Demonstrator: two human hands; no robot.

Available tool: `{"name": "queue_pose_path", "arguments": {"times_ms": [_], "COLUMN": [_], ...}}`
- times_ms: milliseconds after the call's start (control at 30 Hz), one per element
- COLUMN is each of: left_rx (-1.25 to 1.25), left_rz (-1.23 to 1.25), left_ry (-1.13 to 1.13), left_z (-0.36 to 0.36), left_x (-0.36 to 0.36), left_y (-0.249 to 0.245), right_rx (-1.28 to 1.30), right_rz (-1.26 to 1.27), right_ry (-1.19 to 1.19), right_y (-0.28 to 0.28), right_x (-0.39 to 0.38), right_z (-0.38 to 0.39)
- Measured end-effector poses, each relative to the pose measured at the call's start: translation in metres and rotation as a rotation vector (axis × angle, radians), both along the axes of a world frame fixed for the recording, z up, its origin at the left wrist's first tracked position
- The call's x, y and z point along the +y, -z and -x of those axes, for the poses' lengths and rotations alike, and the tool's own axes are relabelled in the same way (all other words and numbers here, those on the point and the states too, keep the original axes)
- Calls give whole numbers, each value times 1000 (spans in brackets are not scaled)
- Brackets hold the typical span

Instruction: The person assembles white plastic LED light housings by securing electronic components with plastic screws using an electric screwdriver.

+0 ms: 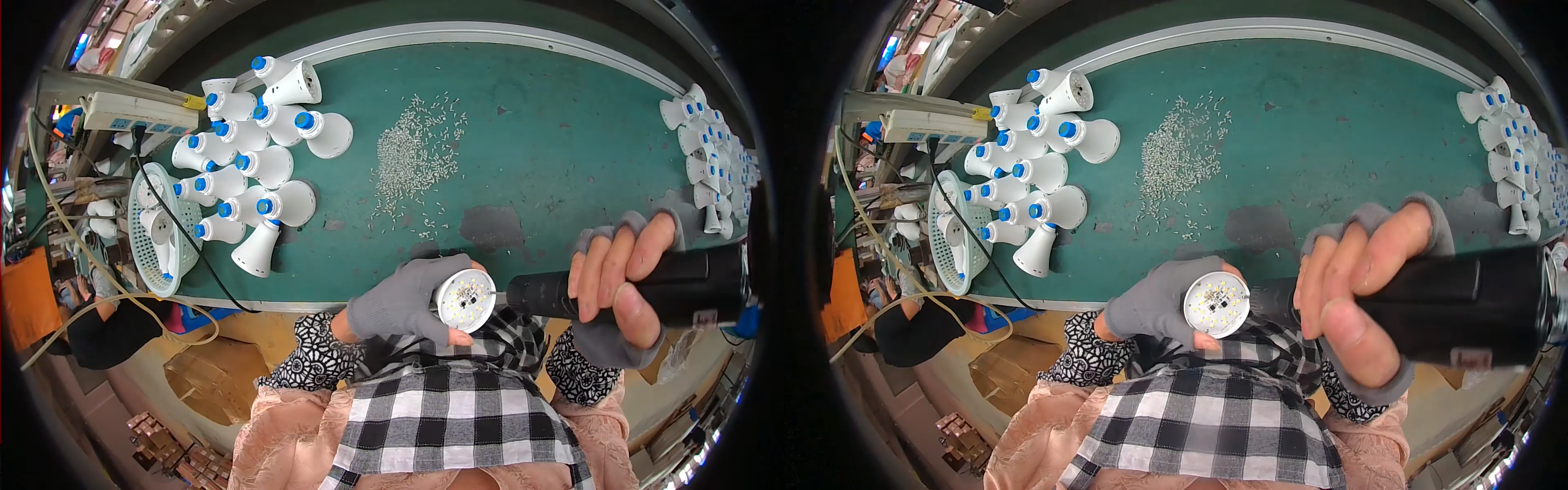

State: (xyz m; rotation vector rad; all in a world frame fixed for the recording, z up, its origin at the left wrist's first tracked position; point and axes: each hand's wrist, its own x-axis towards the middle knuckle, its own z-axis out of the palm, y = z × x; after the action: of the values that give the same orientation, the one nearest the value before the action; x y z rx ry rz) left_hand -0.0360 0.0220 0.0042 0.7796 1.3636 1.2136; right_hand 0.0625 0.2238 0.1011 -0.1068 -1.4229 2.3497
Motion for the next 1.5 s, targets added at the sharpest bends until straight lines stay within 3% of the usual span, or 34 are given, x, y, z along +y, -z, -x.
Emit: {"name": "queue_pose_path", "arguments": {"times_ms": [400,533,600,700,900,1000,1467,1500], "left_rx": [-51,-29,10,17,99,83,87,91], "left_rz": [60,31,25,-11,-82,-86,-135,-108], "left_ry": [35,-6,-89,-213,-294,-317,-312,-304], "left_z": [7,8,10,10,7,6,18,22], "left_x": [7,10,9,10,10,12,72,85], "left_y": [-8,-10,-17,-23,-16,-17,-36,-41], "right_rx": [26,159,267,410,183,147,23,104], "right_rz": [-15,38,78,329,674,882,727,754], "right_ry": [-59,38,232,405,369,226,343,272], "right_y": [-4,3,-1,-2,53,90,140,151], "right_x": [0,5,19,47,77,81,80,82], "right_z": [-6,-3,-4,-1,-18,-26,-53,-56]}}
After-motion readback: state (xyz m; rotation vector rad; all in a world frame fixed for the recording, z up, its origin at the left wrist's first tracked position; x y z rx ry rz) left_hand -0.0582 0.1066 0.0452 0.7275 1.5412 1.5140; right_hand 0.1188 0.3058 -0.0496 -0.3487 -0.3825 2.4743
